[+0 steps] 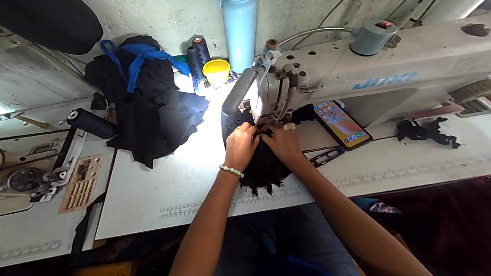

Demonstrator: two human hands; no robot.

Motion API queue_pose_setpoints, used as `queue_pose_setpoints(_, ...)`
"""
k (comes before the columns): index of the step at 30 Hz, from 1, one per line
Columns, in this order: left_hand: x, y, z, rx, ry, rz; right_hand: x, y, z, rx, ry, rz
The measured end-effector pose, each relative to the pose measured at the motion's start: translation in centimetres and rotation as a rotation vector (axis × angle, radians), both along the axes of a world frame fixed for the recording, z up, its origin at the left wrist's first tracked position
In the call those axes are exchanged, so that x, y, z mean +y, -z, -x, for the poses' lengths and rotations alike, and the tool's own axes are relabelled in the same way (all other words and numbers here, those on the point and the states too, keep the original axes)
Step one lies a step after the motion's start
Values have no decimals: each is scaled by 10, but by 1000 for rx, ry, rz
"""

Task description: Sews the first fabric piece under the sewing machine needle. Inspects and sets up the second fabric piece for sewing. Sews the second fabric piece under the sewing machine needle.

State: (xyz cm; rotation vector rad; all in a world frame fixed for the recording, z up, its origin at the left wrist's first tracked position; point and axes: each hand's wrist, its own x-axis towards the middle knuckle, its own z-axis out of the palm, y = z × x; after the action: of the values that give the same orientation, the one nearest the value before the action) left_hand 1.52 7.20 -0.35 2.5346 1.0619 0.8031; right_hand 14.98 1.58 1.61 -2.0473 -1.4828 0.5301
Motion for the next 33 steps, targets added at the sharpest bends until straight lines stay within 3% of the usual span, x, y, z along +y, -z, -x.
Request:
queue_pose_setpoints(4,7,-8,5,-5,68,120,-1,3,1,-96,-38,-49)
queue_pose_setpoints(9,12,-6,9,-32,117,99,-13,30,6,-393,-153,-478)
queue_pose_setpoints(19,13,-4,11,27,207,-72,-62,33,13,-671,-225,-491)
queue_pose_setpoints(27,13,4,13,34,205,-163,-76,30,21,-603,-178,-469)
queue_pose_setpoints(33,5,1,13,30,162,-218,-74,31,25,-688,-233,-425)
